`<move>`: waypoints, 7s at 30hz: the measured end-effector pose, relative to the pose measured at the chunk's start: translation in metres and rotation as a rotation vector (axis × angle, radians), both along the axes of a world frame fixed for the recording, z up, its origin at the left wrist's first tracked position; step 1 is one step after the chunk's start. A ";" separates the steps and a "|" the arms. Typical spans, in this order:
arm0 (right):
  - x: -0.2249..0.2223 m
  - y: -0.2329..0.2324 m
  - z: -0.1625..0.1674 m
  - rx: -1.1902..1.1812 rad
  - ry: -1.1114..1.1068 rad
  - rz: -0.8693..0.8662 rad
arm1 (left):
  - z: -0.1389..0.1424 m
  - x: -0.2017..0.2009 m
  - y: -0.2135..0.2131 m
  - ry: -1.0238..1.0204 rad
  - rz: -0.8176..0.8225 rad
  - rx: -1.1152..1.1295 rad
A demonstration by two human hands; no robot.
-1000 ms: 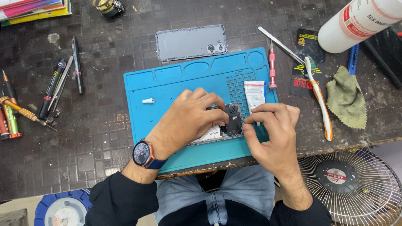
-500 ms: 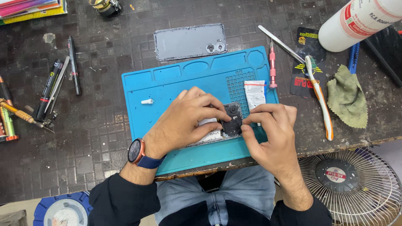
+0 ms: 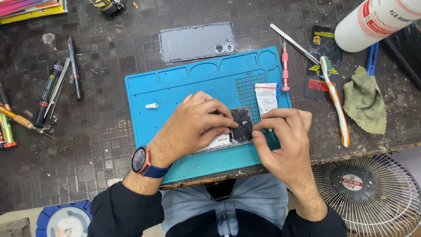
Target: The person applies adhesive to the interior frame of a disassembled smartphone, places a new battery inside, and then fits the back cover onto the device. The person also uses a metal tool to spread adhesive along the edges of the back cover.
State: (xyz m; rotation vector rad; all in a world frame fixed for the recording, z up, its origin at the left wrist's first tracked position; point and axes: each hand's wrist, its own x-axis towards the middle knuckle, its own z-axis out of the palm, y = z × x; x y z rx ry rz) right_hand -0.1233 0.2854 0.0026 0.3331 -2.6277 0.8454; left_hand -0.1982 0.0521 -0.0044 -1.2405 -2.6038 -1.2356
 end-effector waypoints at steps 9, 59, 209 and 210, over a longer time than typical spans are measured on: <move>-0.003 0.004 -0.001 -0.033 -0.006 -0.028 | -0.002 -0.002 0.002 0.043 0.006 -0.018; -0.005 0.014 0.002 -0.154 -0.007 -0.121 | 0.033 0.018 0.003 0.233 -0.027 -0.261; 0.001 -0.077 -0.023 -1.135 -0.228 0.158 | 0.007 0.015 -0.033 0.121 0.117 0.119; 0.001 -0.077 -0.023 -1.141 -0.227 0.165 | 0.007 0.015 -0.033 0.122 0.119 0.114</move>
